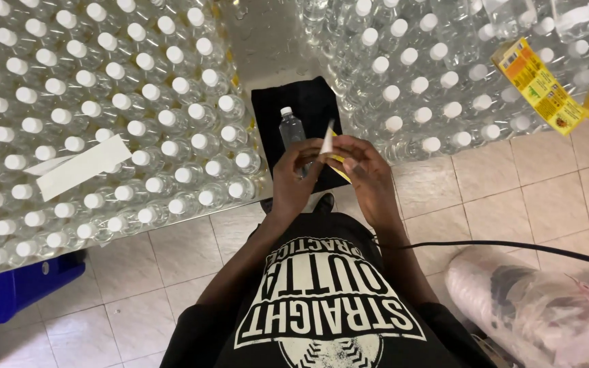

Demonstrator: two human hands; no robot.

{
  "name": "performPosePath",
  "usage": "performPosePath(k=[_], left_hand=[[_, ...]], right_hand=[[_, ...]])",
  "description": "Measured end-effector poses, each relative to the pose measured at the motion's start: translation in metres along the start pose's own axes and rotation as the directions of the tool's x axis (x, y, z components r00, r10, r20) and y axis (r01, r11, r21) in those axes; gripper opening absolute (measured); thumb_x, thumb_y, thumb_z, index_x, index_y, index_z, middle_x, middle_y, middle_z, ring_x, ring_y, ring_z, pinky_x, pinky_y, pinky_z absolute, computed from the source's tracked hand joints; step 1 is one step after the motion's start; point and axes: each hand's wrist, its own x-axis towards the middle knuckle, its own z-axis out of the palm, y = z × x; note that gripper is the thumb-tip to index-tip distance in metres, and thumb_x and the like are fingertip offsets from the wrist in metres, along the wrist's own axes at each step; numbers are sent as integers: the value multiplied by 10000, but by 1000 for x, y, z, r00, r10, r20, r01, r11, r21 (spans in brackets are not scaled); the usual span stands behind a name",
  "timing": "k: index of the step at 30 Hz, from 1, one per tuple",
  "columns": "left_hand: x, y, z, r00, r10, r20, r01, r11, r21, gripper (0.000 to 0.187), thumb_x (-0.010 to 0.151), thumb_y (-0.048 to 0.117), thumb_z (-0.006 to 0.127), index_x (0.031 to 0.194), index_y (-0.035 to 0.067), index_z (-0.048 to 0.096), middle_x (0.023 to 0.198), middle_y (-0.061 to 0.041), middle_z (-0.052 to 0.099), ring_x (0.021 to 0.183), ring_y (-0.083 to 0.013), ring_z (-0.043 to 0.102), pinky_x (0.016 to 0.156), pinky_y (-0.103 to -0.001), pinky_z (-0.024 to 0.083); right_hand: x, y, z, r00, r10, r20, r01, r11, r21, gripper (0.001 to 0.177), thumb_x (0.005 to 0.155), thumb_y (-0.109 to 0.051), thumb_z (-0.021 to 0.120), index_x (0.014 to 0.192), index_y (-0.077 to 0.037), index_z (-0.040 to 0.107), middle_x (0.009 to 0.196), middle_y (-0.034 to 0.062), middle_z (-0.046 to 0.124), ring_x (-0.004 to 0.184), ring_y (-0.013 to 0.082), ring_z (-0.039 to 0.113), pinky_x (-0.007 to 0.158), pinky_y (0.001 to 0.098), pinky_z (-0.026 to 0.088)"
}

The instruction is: The person stands in a storage area and repeatedly picks up clear plastic bottles from a large stack. They place each bottle on a black mat, apply a yellow label around its body, and then move the labeled bottle to a separate stack. The process is repeated for several bottles throughout the video.

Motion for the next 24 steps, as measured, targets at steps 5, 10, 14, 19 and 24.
performPosePath(k=[5, 10, 14, 19, 24], left_hand=[[5, -17, -12, 974, -223, -52, 221, 974, -41, 292, 1106, 200, 732, 1352, 48, 692, 1098, -175, 765, 1001, -238, 752, 885, -451, 615], [9, -9, -18, 957, -216, 196, 210, 976, 50, 363, 1150, 257, 680, 1482, 111, 664, 1170, -177, 760, 1108, -317, 727, 943, -473, 552], [8, 0, -18, 941, -210, 263, 194, 977, 87, 447, 1131, 218, 689, 1559, 130, 598, 1196, -180, 767, 1104, -304, 708, 934, -447, 527], [-28, 2, -11, 994, -108, 25, 101, 976, 193, 256, 1057, 265, 794, 1295, 180, 753, 1034, -85, 784, 944, -265, 769, 933, -458, 590], [-81, -47, 0, 810, -541, 226, 585, 773, -246, 426, 984, 231, 854, 1321, 9, 718, 1092, -186, 760, 854, -230, 790, 802, -367, 671]], right_hand=[[-3, 8, -27, 999, -22, -29, 16, 983, -185, 506, 1014, -216, 763, 1442, 21, 637, 1432, 222, 672, 1304, 305, 663, 1042, 467, 591], [8, 33, -48, 996, 76, -48, -90, 848, -523, 370, 1029, -219, 832, 1347, -52, 747, 1167, 104, 762, 1067, 195, 683, 894, 325, 574], [13, 66, -56, 988, 144, -58, -155, 887, -434, 349, 1013, -181, 838, 1299, 0, 749, 1118, 164, 761, 969, 198, 698, 825, 313, 609], [14, 91, -57, 931, 221, -292, -250, 966, -66, 382, 989, -167, 830, 1247, 69, 676, 1054, 142, 706, 827, 160, 712, 771, 285, 644], [11, 129, -67, 862, 407, -303, -411, 910, 54, 487, 1039, -200, 784, 1388, 58, 564, 1172, 161, 620, 964, 200, 696, 862, 306, 620]])
